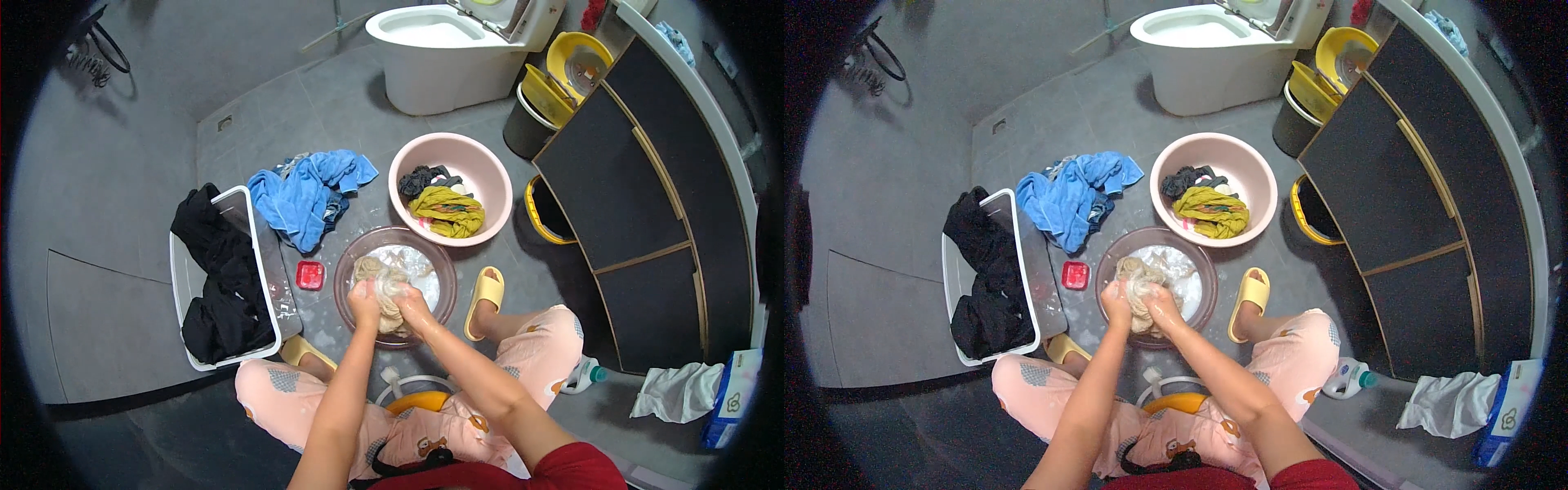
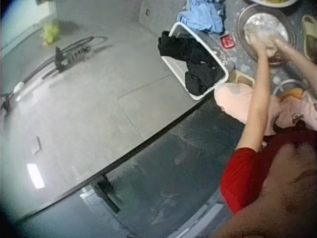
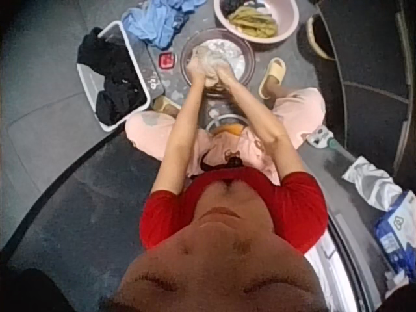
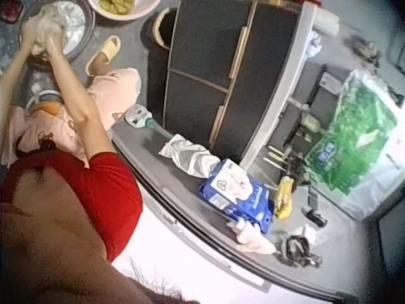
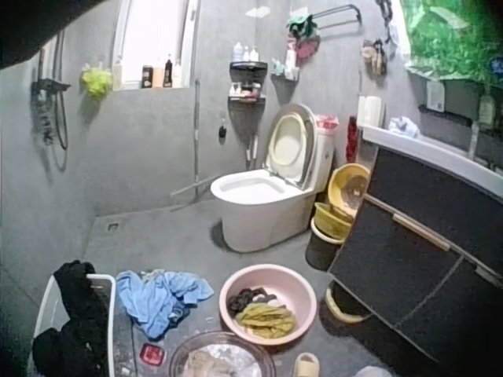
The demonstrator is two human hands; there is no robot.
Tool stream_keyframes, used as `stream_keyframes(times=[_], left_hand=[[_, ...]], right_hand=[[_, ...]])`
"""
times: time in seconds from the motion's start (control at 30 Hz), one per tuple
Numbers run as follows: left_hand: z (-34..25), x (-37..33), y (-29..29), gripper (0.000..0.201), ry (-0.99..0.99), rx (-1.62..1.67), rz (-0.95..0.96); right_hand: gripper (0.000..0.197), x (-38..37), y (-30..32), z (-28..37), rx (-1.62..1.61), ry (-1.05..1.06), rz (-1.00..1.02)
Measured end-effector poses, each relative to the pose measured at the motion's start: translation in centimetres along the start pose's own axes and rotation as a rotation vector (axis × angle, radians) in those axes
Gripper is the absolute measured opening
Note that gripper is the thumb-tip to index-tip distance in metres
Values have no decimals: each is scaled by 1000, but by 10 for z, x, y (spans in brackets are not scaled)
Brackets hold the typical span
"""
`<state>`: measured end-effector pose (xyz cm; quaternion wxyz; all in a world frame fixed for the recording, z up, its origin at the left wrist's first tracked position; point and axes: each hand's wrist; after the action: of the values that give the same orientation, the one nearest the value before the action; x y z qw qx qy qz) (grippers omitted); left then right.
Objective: The person washes clothes in a basin by hand, rubbing the fabric together with soap in a bathroom while sitting on a small stool.
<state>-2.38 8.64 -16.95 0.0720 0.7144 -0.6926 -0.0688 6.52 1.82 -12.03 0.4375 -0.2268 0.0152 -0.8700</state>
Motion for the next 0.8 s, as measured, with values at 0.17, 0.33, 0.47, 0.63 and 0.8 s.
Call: stream_keyframes(times=[0.17, 0.33, 0.47, 0.63, 0.8], left_hand=[[-45, -7, -7, 23, 748, 524, 417], [-48, -13, -7, 21, 429, 293, 333], [-62, 4, -10, 24, -14, 10, 65], [-100, 70, -28, 18, -422, -49, 55], [-82, 65, -33, 17, -503, -284, 48]], right_hand=[[24, -2, 29, 27, 446, 155, 209], [33, -7, 37, 17, 701, 495, -147], [64, 12, 17, 41, -276, -881, 96], [61, -19, 36, 22, -730, -702, 275], [35, -23, 41, -33, -436, -299, 178]])
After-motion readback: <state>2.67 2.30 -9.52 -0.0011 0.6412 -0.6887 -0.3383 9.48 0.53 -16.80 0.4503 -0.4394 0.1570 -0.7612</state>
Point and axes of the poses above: each hand's wrist, its own x-axis away from the middle knuckle, its own y-axis out of the back of the hand, z = x × y, and after that the axes turned 9 degrees about -z, right-handed
